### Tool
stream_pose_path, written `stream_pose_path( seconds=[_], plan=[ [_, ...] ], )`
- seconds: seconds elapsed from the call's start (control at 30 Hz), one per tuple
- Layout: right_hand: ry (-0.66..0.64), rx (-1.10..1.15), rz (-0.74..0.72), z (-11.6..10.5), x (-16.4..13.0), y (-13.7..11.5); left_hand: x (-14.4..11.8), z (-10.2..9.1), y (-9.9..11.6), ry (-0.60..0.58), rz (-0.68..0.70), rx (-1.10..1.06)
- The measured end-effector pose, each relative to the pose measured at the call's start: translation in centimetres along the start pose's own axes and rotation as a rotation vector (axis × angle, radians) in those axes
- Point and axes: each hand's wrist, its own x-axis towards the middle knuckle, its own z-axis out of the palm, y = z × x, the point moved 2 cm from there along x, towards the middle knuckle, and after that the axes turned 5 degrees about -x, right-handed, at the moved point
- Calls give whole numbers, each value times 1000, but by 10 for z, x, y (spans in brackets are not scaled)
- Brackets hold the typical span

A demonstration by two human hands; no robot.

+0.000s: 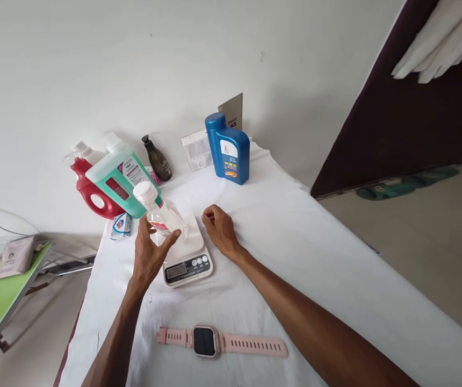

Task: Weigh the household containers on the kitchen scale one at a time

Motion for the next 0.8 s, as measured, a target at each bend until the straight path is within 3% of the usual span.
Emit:
stream_pose_path(
  seconds=[0.17,0.33,0.5,0.63,0.8],
  plan=[
    [-1,-14,4,2,1,1,9,6,7,-35,-65,9],
    [17,-22,-27,4,1,1,14,12,18,78,-65,132],
    [40,-28,-37,6,1,3,30,19,24,129,-65,95],
    [58,-29,-56,7,0,4,75,40,32,145,-15,77],
    [76,-29,-51,8,-2,4,151,95,33,117,5,56]
  ],
)
